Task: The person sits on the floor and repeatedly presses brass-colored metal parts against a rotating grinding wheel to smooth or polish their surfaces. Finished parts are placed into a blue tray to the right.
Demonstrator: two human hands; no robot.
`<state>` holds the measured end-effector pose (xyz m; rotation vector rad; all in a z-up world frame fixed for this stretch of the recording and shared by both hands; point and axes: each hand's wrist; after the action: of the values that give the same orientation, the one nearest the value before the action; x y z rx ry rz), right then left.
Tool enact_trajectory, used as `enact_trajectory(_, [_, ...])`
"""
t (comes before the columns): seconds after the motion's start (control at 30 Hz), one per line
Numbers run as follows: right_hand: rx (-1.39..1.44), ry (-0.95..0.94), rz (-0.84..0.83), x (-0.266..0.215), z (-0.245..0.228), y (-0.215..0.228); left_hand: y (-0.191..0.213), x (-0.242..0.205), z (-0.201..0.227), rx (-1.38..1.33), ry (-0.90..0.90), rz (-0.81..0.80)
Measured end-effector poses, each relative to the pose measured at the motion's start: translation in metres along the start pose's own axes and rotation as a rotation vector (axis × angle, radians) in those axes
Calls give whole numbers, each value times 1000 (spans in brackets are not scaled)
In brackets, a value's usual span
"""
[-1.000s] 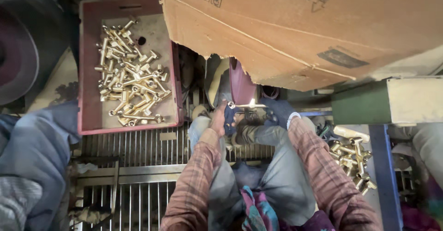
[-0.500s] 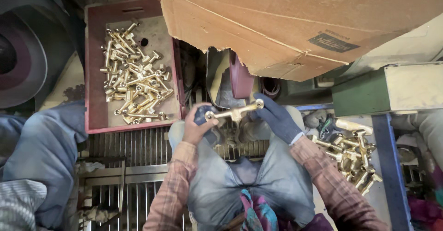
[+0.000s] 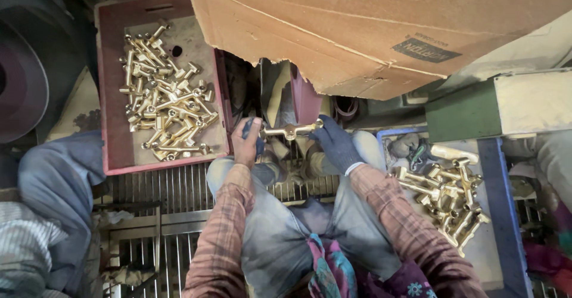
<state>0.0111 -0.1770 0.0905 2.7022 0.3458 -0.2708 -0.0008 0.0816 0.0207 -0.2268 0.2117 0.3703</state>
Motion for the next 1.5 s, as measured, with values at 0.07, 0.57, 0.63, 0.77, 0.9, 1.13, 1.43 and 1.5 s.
enact_trajectory(0.07, [48, 31, 27, 5, 8, -6, -2, 2, -2, -5, 103, 30])
enact_trajectory(0.57, [222, -33, 88, 17, 23, -17, 8, 0, -4, -25, 124, -115])
enact_trajectory(0.63, [258, -84, 103, 17, 18, -18, 8, 0, -1, -38, 157, -144])
enact_trajectory(0.77, [432, -190, 108, 18, 14, -19, 9, 3, -4, -38, 209, -161])
enact_trajectory(0.9, [647, -233, 100, 22, 16, -20, 10, 9, -15, -14, 287, -121])
enact_trajectory(1.13, [734, -335, 171, 23, 13, -19, 17, 28, -37, -98, 548, -51])
enact_trajectory(1.43, [718, -378, 136, 27, 14, -18, 36, 62, -78, -118, 756, -36])
enact_trajectory(1.5, [692, -397, 139, 29, 23, -22, 43, 70, -87, -149, 797, -63])
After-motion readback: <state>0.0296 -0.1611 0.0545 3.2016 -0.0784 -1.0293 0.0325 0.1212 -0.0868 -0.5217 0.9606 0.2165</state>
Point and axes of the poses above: each hand's wrist, its own x-axis towards the middle knuckle, its own y-axis out of the back of the hand, z = x × y
